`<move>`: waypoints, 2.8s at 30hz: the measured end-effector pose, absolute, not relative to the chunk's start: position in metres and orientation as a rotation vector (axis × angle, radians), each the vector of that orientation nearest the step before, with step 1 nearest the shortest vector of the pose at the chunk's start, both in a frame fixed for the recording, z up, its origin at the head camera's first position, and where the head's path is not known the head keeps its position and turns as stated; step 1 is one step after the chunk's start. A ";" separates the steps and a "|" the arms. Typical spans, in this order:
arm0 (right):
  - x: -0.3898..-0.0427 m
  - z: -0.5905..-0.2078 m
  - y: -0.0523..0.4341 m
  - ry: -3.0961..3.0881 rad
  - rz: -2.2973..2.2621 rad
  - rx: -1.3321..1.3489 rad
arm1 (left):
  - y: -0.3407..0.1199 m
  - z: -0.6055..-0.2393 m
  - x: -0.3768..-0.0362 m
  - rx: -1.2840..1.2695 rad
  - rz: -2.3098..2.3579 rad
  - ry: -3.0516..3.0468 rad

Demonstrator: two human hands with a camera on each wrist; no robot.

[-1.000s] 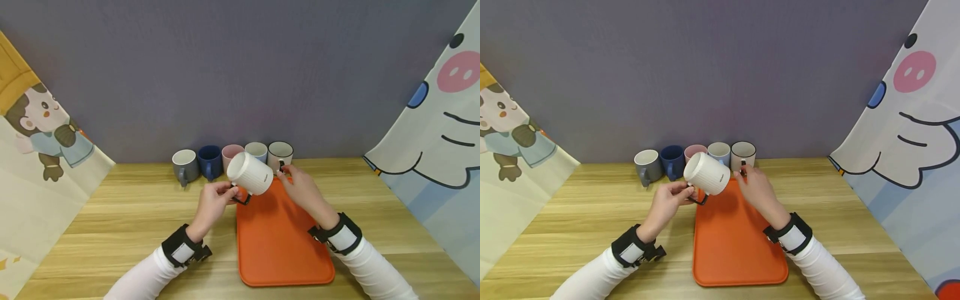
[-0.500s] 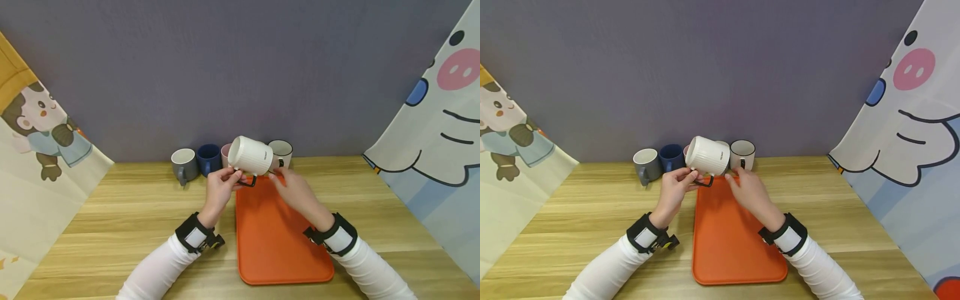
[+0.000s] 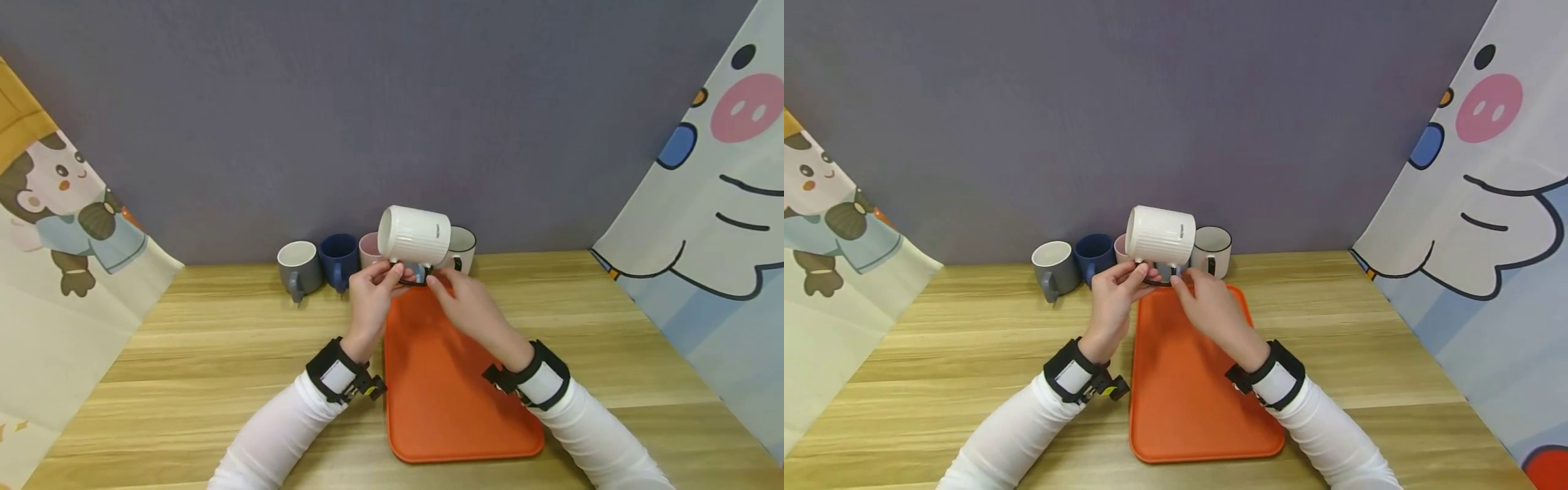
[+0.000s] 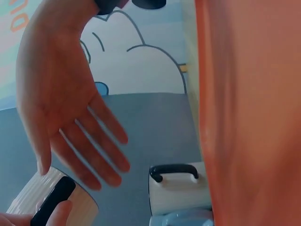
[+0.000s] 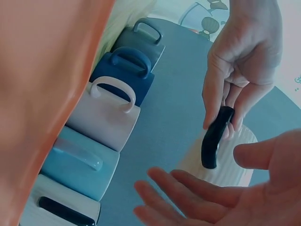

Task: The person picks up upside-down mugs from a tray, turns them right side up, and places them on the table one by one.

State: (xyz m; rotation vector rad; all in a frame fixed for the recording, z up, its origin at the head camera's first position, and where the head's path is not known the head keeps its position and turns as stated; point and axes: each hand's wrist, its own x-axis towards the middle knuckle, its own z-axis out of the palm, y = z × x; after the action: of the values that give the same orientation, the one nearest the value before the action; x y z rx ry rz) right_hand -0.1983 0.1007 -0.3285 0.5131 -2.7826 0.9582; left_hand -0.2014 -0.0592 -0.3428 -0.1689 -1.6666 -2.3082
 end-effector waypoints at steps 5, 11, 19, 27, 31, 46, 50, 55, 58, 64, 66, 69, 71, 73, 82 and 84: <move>-0.202 -0.330 0.098 -2.744 0.984 0.503 | -0.052 -0.342 -0.201 -0.123 -2.306 -1.654; -0.205 -0.330 0.098 -2.667 1.062 0.484 | -0.040 -0.341 -0.202 -0.084 -2.355 -1.588; -0.209 -0.330 0.103 -2.531 1.234 0.464 | -0.032 -0.338 -0.197 -0.090 -2.334 -1.591; -0.209 -0.330 0.104 -2.533 1.299 0.428 | -0.030 -0.342 -0.198 -0.089 -2.309 -1.624; -0.208 -0.330 0.104 -2.492 1.426 0.412 | -0.030 -0.344 -0.197 -0.065 -2.292 -1.652; -0.208 -0.325 0.098 -2.106 2.314 0.325 | -0.031 -0.344 -0.202 -0.017 -2.255 -1.731; -0.206 -0.325 0.096 -1.940 2.512 0.291 | -0.031 -0.343 -0.202 0.001 -2.277 -1.738; -0.206 -0.326 0.096 -1.845 2.601 0.250 | -0.029 -0.343 -0.202 0.002 -2.316 -1.713; -0.206 -0.326 0.096 -1.806 2.612 0.230 | -0.028 -0.343 -0.202 0.014 -2.322 -1.729; -0.202 -0.322 0.100 -1.759 2.600 0.227 | -0.028 -0.345 -0.201 -0.062 -2.275 -1.909; -0.203 -0.320 0.102 -1.757 2.587 0.234 | -0.029 -0.346 -0.199 -0.106 -2.219 -1.990; -0.204 -0.319 0.106 -1.747 2.552 0.229 | -0.032 -0.346 -0.198 -0.181 -2.051 -2.134; -0.207 -0.319 0.108 -1.736 2.532 0.209 | -0.035 -0.345 -0.197 -0.226 -1.879 -2.246; -0.210 -0.319 0.110 -1.726 2.501 0.174 | -0.039 -0.344 -0.195 -0.272 -1.675 -2.348; -0.226 -0.319 0.125 -1.544 2.462 0.008 | -0.057 -0.357 -0.194 -0.422 -1.079 -2.494; -0.230 -0.319 0.128 -1.512 2.445 -0.014 | -0.061 -0.362 -0.194 -0.445 -0.995 -2.490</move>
State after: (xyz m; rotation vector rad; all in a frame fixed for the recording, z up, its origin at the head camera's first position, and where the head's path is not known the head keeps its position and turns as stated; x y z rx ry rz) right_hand -0.2296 0.1277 -0.3193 -0.0144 -1.5124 2.4452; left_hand -0.1943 -0.0613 -0.3623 -0.4450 -2.4902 -0.9950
